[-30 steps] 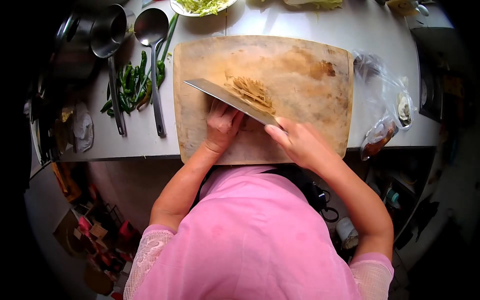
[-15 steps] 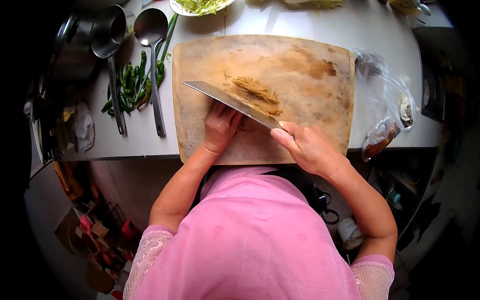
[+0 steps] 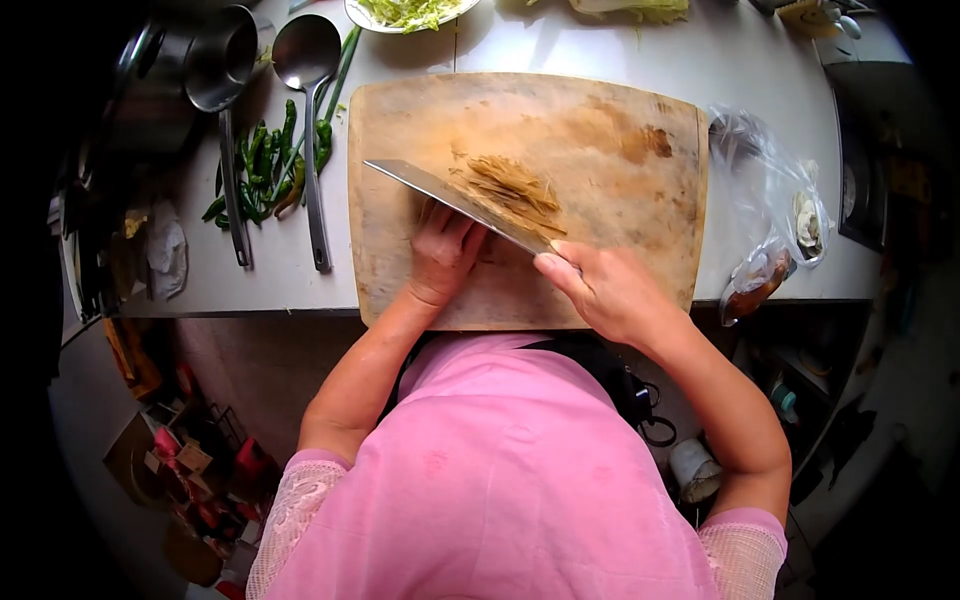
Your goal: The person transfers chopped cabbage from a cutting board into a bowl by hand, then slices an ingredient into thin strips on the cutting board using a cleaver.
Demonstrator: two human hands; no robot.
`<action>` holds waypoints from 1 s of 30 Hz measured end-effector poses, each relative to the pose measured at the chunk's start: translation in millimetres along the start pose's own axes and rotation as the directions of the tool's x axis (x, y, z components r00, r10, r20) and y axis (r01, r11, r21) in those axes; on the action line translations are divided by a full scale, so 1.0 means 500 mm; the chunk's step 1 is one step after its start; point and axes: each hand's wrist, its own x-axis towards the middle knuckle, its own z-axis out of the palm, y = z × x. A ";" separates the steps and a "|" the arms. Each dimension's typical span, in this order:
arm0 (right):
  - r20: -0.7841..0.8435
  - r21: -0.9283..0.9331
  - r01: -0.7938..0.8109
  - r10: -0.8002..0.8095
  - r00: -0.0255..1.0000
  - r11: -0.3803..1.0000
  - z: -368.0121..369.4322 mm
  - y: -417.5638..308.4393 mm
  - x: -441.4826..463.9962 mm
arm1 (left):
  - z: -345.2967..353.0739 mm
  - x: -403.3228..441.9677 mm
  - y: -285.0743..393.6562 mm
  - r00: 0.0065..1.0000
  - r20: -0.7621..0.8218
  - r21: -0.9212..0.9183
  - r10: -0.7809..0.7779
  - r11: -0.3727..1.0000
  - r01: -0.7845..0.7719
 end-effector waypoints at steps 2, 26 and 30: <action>-0.016 -0.040 0.019 -0.019 1.000 0.999 0.011 -0.007 0.013 | 0.000 -0.005 0.000 1.000 -0.022 0.024 0.009 1.000 -0.009; 0.045 -0.088 0.005 -0.001 0.999 0.996 -0.006 -0.007 -0.004 | -0.024 -0.008 0.002 0.996 0.091 0.011 0.009 1.000 -0.010; 0.004 -0.142 -0.014 0.015 1.000 0.990 0.015 -0.016 0.031 | -0.024 -0.008 0.002 0.995 0.099 -0.002 0.000 1.000 0.000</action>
